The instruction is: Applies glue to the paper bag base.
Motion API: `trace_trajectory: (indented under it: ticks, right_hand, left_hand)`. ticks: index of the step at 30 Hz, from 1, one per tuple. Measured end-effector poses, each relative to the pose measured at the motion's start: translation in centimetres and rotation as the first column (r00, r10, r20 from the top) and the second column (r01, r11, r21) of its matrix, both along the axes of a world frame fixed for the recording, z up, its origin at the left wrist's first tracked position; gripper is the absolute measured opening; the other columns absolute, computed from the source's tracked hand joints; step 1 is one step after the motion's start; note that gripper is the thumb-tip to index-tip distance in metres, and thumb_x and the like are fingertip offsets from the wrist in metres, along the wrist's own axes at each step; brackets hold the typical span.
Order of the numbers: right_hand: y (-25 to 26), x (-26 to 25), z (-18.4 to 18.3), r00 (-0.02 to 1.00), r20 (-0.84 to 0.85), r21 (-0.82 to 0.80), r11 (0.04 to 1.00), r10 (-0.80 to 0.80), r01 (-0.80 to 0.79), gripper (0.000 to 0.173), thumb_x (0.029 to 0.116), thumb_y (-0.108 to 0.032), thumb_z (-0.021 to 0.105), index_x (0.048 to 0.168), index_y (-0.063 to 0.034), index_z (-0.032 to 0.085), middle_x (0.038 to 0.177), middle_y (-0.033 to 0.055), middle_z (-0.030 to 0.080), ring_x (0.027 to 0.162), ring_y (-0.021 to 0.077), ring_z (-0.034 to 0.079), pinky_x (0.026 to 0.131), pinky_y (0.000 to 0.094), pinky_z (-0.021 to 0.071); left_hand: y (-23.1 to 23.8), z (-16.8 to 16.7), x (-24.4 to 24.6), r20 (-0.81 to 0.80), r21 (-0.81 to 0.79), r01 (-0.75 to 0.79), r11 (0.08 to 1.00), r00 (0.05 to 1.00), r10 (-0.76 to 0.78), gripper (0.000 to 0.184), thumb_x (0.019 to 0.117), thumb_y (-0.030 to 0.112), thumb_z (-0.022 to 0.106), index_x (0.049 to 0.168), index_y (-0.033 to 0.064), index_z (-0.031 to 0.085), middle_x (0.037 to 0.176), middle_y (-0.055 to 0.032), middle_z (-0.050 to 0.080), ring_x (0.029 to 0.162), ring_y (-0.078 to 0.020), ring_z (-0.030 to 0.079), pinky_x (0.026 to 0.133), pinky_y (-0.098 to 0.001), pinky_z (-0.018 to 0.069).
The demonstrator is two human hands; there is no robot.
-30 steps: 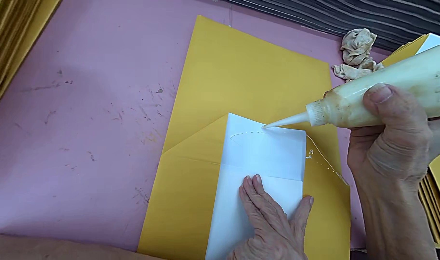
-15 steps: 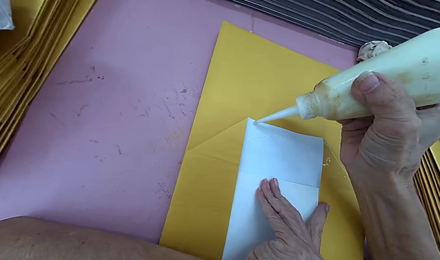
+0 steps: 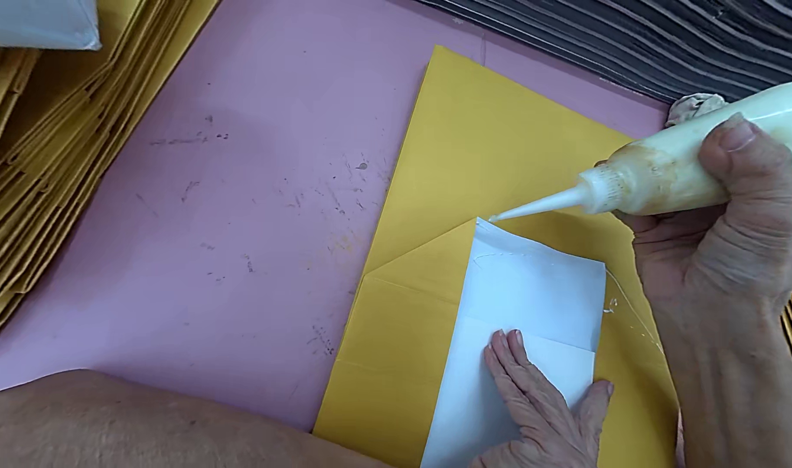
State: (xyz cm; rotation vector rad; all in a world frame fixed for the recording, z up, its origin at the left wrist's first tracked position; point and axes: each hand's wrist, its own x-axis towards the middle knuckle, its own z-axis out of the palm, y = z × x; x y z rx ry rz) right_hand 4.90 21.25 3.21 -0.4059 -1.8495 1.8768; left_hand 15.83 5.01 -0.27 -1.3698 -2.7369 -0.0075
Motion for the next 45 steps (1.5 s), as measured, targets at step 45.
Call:
trace_trajectory:
  ticks: [45]
  right_hand:
    - [-0.1, 0.9, -0.7, 0.994, -0.060, 0.143, 0.986, 0.096, -0.087, 0.046, 0.0879, -0.027, 0.079, 0.124, -0.0173, 0.051, 0.108, 0.0033, 0.072, 0.093, 0.0235, 0.075, 0.079, 0.0394, 0.0654]
  left_hand:
    - [0.3, 0.4, 0.0, 0.052, -0.001, -0.029, 1.000, 0.998, 0.029, 0.047, 0.1039, 0.023, 0.045, 0.150, 0.0173, 0.053, 0.121, -0.0393, 0.063, 0.115, -0.0544, 0.063, 0.095, -0.0542, 0.0492]
